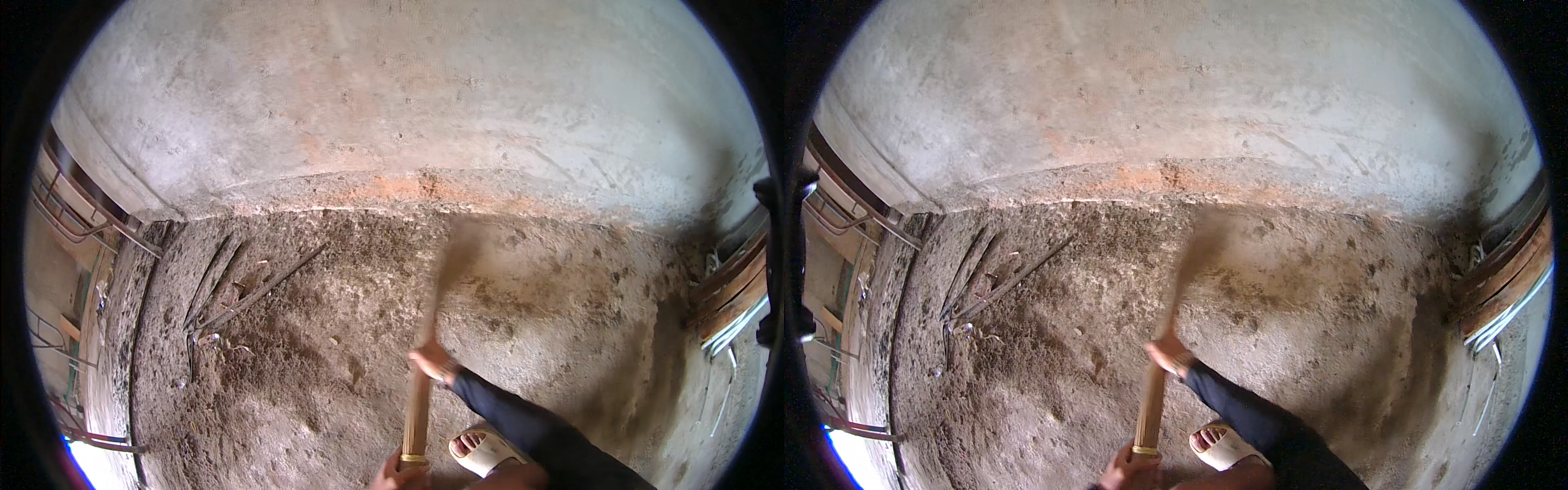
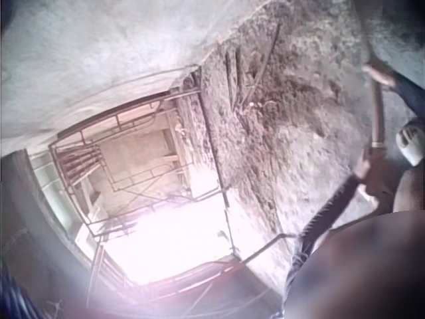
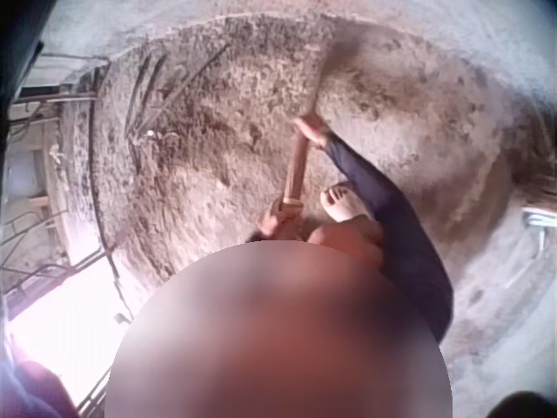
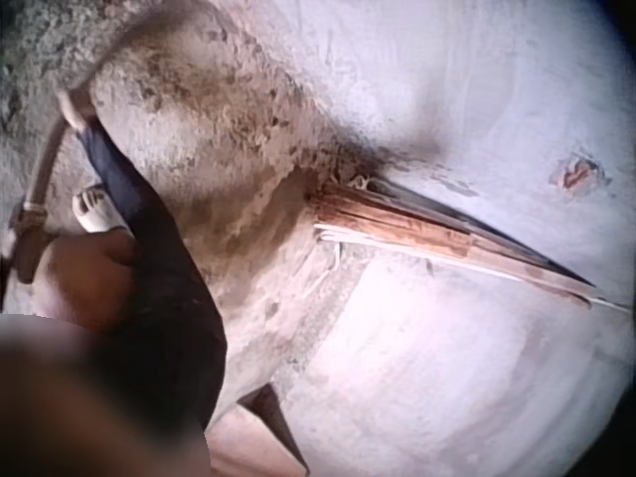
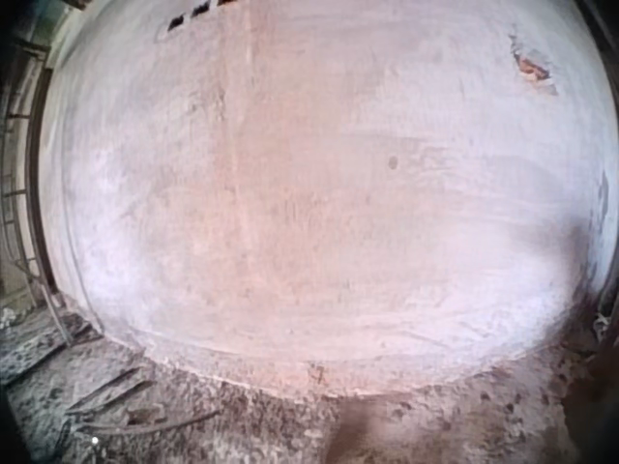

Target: The person sweeps a dusty concrete floor with a traditional straw broom, moving debris toward the center of the room. The person adjusts the broom and continues sweeping around metal scaffolding poles.

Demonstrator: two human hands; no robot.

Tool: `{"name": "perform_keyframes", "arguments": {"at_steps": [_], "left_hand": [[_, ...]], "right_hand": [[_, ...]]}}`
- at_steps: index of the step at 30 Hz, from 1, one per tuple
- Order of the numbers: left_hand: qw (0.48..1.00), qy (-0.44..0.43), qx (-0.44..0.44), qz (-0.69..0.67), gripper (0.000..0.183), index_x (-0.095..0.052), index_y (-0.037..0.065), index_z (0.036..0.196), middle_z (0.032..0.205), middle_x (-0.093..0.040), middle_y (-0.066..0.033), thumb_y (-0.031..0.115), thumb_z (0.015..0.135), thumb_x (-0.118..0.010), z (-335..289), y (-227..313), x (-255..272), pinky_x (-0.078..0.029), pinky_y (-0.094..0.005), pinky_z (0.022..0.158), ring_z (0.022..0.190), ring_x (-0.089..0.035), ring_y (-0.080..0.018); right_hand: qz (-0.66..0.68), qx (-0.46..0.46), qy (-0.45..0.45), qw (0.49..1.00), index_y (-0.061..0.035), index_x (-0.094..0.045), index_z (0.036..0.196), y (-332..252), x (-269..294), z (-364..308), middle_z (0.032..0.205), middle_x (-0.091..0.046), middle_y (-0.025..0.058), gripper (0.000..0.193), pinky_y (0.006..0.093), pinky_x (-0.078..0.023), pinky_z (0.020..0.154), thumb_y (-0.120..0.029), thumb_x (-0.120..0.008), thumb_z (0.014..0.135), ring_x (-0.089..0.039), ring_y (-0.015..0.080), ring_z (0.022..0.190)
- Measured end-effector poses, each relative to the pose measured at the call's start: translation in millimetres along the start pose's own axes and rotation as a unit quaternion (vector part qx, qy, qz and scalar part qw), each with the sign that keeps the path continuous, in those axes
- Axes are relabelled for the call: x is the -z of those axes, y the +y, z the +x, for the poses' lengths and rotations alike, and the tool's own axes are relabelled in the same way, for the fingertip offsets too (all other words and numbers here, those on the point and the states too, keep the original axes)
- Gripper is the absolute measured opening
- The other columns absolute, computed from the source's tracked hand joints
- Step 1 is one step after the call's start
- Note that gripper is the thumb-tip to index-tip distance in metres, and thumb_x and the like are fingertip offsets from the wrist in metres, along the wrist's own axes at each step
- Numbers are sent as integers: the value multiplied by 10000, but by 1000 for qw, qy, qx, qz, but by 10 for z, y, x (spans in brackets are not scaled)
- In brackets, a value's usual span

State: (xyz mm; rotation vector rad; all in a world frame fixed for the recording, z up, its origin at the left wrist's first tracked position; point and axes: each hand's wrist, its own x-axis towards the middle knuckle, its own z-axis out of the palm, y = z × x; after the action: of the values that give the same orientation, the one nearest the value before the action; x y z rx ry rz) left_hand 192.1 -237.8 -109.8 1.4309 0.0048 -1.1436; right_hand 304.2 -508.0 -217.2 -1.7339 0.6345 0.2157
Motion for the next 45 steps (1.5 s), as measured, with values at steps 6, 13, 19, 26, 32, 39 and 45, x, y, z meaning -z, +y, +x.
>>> {"name": "perform_keyframes", "arguments": {"at_steps": [6, 13, 19, 26, 32, 39, 45], "left_hand": [[984, 159, -78, 21, 379, -457, 34, 1257, 939, -631, -102, 111, 907, -581, -19, -460, -216, -552, -327, 651, 784, -629, -187], [1000, 26, 13, 6, 555, -403, 33, 1356, 959, -640, -98, 99, 863, -647, -310, 62, 552, -573, -330, 687, 810, -651, -195], [949, 193, -25, -248, 251, -571, 22, 1103, 853, -634, -98, 118, 876, -617, 98, 242, -441, -557, -330, 613, 704, -632, -200], [999, 36, -36, -8, 635, -367, 24, 1384, 1037, -625, -104, 206, 845, -649, -348, 337, 268, -563, -327, 696, 860, -646, -186], [958, 180, 53, -215, 426, -463, 11, 1263, 953, -620, -91, 118, 878, -613, 73, 658, -33, -556, -312, 669, 776, -640, -177], [985, 139, -55, -85, 413, -498, 50, 1258, 952, -619, -79, 122, 869, -619, -235, 442, -13, -554, -321, 657, 780, -619, -169], [957, 210, 87, -180, 406, -484, 39, 1261, 917, -629, -85, 101, 876, -597, -398, 277, -9, -567, -342, 598, 723, -637, -201]], "right_hand": [[90, 177, -36, 979, -123, 26, 1544, -690, -947, 266, 983, -673, 213, 948, 419, -515, 629, -249, -595, 839, -636, 297, 681], [89, 68, 136, 984, 20, -475, 1129, -334, -558, -194, 725, -623, 152, 383, 406, -478, 582, -247, -568, 870, -597, 260, 597], [34, 143, -199, 969, -156, 107, 1536, -1093, -1070, 743, 1537, -227, 280, 1096, 416, -525, 865, -257, -683, 783, -632, 294, 975], [126, 146, 114, 975, -67, 126, 1502, -759, -680, -79, 736, -650, 155, 987, 415, -529, 522, -210, -586, 834, -640, 324, 596], [-51, 189, -117, 974, -85, 125, 1516, -1208, -1133, 1049, 1221, -427, 284, 1041, 416, -554, 671, -180, -631, 807, -657, 307, 758], [45, 159, -21, 986, -35, 118, 1497, -1009, -886, 252, 976, -628, 278, 1001, 411, -567, 560, -210, -611, 834, -667, 303, 653], [-139, 110, -50, 983, 31, 73, 1472, -626, -1188, 425, 795, -653, 242, 1006, 433, -548, 530, -293, -619, 817, -649, 341, 608]]}}
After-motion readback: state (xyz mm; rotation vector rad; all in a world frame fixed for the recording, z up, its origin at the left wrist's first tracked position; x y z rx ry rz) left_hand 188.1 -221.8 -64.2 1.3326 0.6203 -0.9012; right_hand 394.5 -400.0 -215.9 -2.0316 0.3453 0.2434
